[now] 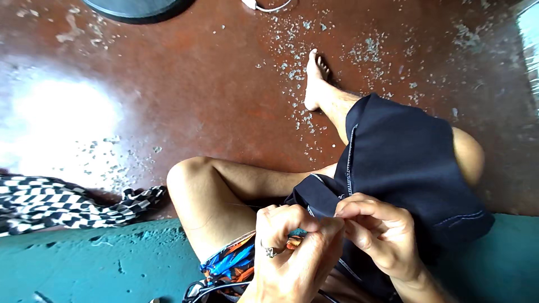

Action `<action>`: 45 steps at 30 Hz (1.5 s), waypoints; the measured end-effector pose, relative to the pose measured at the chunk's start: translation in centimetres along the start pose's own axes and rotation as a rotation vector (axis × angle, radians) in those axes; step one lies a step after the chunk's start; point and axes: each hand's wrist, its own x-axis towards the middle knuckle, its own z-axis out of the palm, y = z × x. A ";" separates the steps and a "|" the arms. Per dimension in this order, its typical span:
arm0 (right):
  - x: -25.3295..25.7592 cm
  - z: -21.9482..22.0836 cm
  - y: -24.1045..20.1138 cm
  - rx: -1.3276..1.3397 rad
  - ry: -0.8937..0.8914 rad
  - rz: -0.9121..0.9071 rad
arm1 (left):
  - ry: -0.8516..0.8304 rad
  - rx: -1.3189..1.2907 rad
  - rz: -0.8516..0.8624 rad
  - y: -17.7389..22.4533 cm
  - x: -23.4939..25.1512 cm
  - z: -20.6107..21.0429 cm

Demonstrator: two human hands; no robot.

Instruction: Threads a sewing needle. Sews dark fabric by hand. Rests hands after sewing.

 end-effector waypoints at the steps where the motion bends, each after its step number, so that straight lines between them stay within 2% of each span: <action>1: 0.0 0.0 0.0 -0.007 -0.001 -0.003 | 0.001 0.004 0.003 0.0 0.0 0.0; 45: 0.0 -0.1 0.1 -0.152 0.024 -0.065 | -0.019 0.101 0.027 0.0 0.2 -0.2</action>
